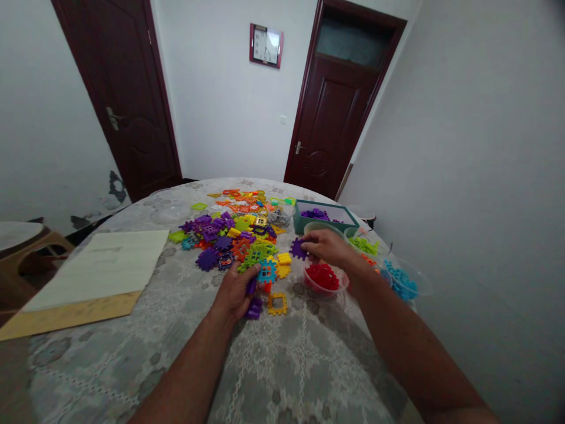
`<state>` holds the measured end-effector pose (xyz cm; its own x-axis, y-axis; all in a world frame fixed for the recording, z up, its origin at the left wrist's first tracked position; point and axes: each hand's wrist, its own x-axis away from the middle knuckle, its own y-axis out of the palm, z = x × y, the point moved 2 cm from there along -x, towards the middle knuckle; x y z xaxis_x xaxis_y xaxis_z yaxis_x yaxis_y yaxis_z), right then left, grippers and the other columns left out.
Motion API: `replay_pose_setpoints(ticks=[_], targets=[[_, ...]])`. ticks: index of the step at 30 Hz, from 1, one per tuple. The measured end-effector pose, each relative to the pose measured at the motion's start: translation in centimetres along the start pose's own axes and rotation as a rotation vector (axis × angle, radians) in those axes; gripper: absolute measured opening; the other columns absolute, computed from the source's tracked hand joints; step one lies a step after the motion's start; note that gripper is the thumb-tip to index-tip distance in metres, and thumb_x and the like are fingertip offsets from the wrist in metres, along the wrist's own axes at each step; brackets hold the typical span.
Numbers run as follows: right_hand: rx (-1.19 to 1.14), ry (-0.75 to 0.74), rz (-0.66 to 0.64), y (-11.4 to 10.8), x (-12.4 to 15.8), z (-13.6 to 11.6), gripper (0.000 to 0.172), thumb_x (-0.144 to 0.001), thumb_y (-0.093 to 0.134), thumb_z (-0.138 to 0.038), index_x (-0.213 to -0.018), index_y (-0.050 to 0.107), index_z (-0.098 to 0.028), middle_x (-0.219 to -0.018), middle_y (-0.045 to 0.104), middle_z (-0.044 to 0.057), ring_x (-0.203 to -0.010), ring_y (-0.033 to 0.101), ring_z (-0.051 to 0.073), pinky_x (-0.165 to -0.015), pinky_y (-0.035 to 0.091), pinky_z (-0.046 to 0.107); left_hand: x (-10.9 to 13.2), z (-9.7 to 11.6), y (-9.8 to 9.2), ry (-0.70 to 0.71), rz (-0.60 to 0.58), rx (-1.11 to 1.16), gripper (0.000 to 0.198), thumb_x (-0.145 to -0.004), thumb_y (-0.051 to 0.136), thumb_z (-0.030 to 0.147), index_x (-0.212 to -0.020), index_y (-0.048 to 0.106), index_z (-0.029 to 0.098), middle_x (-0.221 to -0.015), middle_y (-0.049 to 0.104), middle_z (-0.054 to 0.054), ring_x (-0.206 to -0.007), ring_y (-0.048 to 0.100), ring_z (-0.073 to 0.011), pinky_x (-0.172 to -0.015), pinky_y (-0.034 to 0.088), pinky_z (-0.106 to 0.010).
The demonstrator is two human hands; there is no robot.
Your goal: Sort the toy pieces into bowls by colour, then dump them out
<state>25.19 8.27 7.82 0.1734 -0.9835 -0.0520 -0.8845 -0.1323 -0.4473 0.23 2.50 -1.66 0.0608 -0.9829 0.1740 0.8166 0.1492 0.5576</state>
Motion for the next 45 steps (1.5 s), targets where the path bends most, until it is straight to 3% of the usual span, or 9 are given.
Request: replay_pose_setpoints(ticks=[4,8,11,15,19,27,30,39,45], targets=[[0.021,-0.026,0.475,-5.4,-3.8,0.0,0.025,-0.085,0.069,-0.026,-0.105,0.079,-0.015,-0.083,0.078,0.006,-0.069,0.072,0.018,-0.066,0.062,0.030,-0.1,-0.1,0.1,-0.007,-0.012,-0.004,0.052,-0.070,0.093,0.023,-0.109,0.058,0.022,-0.096,0.077,-0.003,-0.067,0.074,-0.0159,-0.050,0.061,-0.025],[0.065,-0.061,0.588,-6.8,-3.9,0.4,0.037,-0.088,0.062,-0.024,-0.122,0.075,-0.014,-0.112,0.078,0.011,-0.088,0.074,0.020,-0.077,0.063,0.031,0.1,0.1,0.3,-0.015,-0.022,0.004,0.054,-0.069,0.092,0.024,-0.111,0.057,0.022,-0.095,0.077,-0.003,-0.063,0.073,-0.0161,-0.047,0.059,-0.025],[0.106,-0.096,0.483,-4.1,-1.5,0.6,0.031,-0.090,0.061,-0.025,-0.115,0.077,-0.017,-0.109,0.079,0.009,-0.089,0.075,0.021,-0.075,0.062,0.031,0.1,-0.1,0.2,-0.018,-0.031,0.010,0.055,-0.069,0.093,0.024,-0.111,0.057,0.022,-0.092,0.075,-0.001,-0.059,0.071,-0.0141,-0.046,0.058,-0.023],[0.180,-0.176,0.167,2.7,3.0,-0.2,0.030,-0.097,0.061,-0.033,-0.119,0.075,-0.020,-0.102,0.079,0.007,-0.087,0.075,0.021,-0.074,0.060,0.031,0.0,-0.4,0.1,-0.012,-0.055,0.022,0.056,-0.069,0.093,0.024,-0.113,0.058,0.023,-0.098,0.076,-0.002,-0.063,0.073,-0.0149,-0.046,0.057,-0.021],[0.244,-0.251,0.026,8.4,6.0,-0.7,0.035,-0.097,0.066,-0.032,-0.131,0.070,-0.023,-0.110,0.079,0.007,-0.092,0.074,0.020,-0.082,0.057,0.032,0.3,-0.3,0.3,-0.007,-0.084,0.030,0.054,-0.070,0.092,0.023,-0.113,0.059,0.021,-0.099,0.076,-0.004,-0.066,0.073,-0.0159,-0.046,0.057,-0.021],[0.263,-0.250,0.064,11.2,6.2,1.2,0.023,-0.098,0.063,-0.024,-0.119,0.071,-0.022,-0.094,0.076,0.003,-0.082,0.068,0.019,-0.076,0.050,0.028,0.7,0.2,0.7,-0.031,-0.102,0.052,0.052,-0.071,0.092,0.025,-0.111,0.059,0.020,-0.096,0.076,-0.003,-0.063,0.071,-0.0154,-0.043,0.058,-0.023],[0.261,-0.265,0.058,10.7,6.4,1.0,0.017,-0.099,0.061,-0.026,-0.111,0.073,-0.022,-0.092,0.074,0.002,-0.081,0.066,0.018,-0.073,0.048,0.027,0.5,0.2,0.6,-0.031,-0.107,0.045,0.052,-0.071,0.092,0.027,-0.111,0.060,0.020,-0.097,0.075,-0.003,-0.063,0.071,-0.0150,-0.042,0.057,-0.023],[0.251,-0.246,0.073,6.3,8.7,-1.7,0.031,-0.099,0.064,-0.031,-0.129,0.071,-0.023,-0.078,0.067,-0.003,-0.070,0.061,0.014,-0.067,0.044,0.025,-0.2,0.1,0.3,-0.003,-0.105,-0.027,0.050,-0.073,0.092,0.028,-0.107,0.056,0.023,-0.094,0.074,-0.002,-0.069,0.073,-0.0160,-0.043,0.048,-0.019],[0.394,-0.205,0.517,-2.3,10.9,0.8,0.034,-0.097,0.061,-0.035,-0.125,0.074,-0.022,-0.105,0.078,0.006,-0.089,0.069,0.020,-0.085,0.053,0.032,0.1,0.6,0.7,-0.023,-0.073,-0.122,0.056,-0.069,0.093,0.025,-0.107,0.053,0.025,-0.085,0.073,0.001,-0.053,0.065,-0.0130,-0.039,0.043,-0.019]])
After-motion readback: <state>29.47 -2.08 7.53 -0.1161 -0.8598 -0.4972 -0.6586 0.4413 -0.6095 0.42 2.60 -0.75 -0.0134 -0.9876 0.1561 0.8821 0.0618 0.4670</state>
